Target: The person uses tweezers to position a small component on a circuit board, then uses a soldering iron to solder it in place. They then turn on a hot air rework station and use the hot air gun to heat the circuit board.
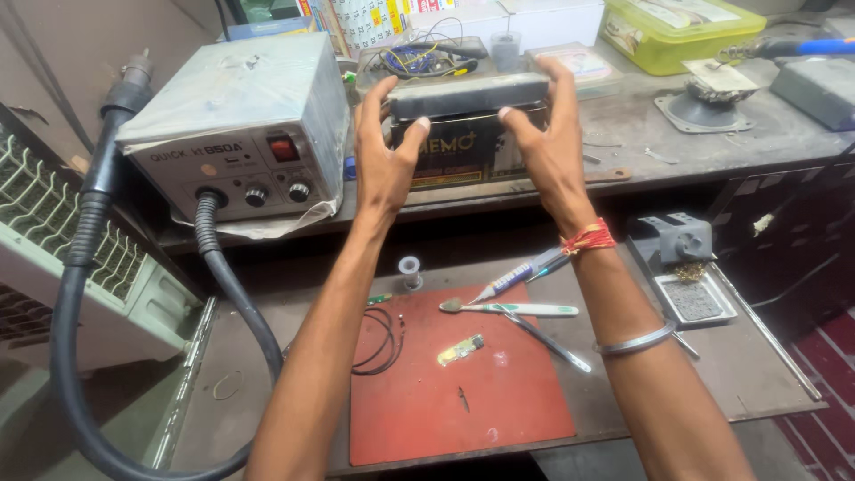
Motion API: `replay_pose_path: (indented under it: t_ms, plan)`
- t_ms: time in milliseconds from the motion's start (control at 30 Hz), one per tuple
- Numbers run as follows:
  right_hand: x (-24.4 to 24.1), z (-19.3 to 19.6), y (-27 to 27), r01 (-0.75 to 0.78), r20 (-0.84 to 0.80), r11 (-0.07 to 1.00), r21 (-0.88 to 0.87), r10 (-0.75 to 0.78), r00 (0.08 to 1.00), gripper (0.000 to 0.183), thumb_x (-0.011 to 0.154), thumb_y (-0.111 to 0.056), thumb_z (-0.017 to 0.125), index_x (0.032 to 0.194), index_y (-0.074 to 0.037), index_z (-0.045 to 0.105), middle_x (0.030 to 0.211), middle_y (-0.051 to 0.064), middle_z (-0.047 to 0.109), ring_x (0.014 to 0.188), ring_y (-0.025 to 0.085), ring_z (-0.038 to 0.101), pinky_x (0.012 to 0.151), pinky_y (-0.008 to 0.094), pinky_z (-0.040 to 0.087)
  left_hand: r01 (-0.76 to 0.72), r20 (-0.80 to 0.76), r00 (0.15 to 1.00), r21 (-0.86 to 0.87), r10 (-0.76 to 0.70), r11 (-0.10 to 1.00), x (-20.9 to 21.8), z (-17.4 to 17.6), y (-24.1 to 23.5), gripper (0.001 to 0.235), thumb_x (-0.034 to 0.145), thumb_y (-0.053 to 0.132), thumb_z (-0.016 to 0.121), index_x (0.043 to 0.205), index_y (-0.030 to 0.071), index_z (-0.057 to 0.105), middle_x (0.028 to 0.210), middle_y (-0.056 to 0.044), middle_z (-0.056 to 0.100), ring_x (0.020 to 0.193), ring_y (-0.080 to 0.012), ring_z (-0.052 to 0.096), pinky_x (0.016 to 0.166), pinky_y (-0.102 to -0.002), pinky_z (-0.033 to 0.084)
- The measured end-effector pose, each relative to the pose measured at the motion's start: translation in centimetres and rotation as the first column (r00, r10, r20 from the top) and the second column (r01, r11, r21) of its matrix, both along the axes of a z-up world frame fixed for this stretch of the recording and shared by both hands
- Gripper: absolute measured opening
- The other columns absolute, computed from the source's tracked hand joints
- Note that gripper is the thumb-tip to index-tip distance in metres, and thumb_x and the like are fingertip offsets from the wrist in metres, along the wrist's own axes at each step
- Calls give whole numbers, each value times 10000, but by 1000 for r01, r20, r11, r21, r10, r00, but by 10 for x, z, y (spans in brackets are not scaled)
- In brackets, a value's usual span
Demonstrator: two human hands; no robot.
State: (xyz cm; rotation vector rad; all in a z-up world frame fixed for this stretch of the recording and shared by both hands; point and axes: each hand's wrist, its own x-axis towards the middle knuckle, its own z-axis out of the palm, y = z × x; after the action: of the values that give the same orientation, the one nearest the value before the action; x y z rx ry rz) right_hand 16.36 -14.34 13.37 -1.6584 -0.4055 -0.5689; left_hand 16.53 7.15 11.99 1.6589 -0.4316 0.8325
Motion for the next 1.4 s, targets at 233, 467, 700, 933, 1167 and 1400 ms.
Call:
replay_pose_path:
  t_ms: [233, 467, 700, 933, 1167, 1400]
  plan:
    - [9, -4, -3, 99, 82, 992, -75, -93, 992, 656, 1010, -402, 678, 1504, -19, 481, 1546, 195, 506, 1441, 310, 478, 1179, 418, 373, -74, -15, 997, 32, 74, 997, -3, -1, -1, 570, 950, 299, 726, 1431, 56, 540, 1396, -221, 551, 1305, -351, 597, 1088, -450, 529]
    - [9, -2, 2, 163, 173, 986, -26, -156, 973, 593, 1013, -370, 700, 1459, -12, 546, 1476, 178, 599, 1380, 282, 561, 1132, 383, 442, -184, 94, 980, 89, 175, 979, -8, -3, -1, 536, 979, 308, 751, 1407, 42, 567, 1366, -196, 615, 1296, -323, 610, 1108, -420, 484]
    - [4, -2, 3, 271, 341, 961, -57, -236, 910, 470, 1019, -272, 745, 1394, -12, 635, 1375, 194, 663, 1239, 231, 609, 1025, 374, 482, -213, 59, 976, 70, 209, 975, -14, 2, -5, 418, 954, 254, 739, 1293, 41, 621, 1253, -156, 675, 1175, -290, 666, 1034, -408, 521]
    - [2, -4, 2, 150, 58, 985, 82, -155, 986, 432, 927, -249, 737, 1321, -80, 689, 1120, 81, 752, 944, 118, 679, 845, 293, 566, -205, 52, 978, 40, 202, 978, -19, 1, -10, 237, 955, 189, 700, 1158, 72, 666, 1160, -111, 656, 1091, -247, 656, 896, -384, 543]
    - [-2, -5, 7, 215, 7, 974, 75, -216, 976, 347, 905, -226, 732, 1232, -111, 743, 887, 11, 708, 808, 90, 617, 717, 260, 516, -243, 134, 964, 76, 232, 967, -16, -3, -10, 258, 930, 210, 768, 1083, 38, 652, 1201, -148, 641, 1134, -279, 632, 905, -379, 509]
    - [-11, -5, 7, 194, -76, 979, 66, -189, 979, 391, 931, -296, 720, 1280, -122, 718, 886, 34, 688, 764, 121, 575, 676, 299, 476, -298, 212, 945, 241, 250, 924, -27, -1, -9, 594, 749, 258, 961, 1155, 11, 604, 1191, -180, 627, 1121, -340, 644, 973, -431, 539]
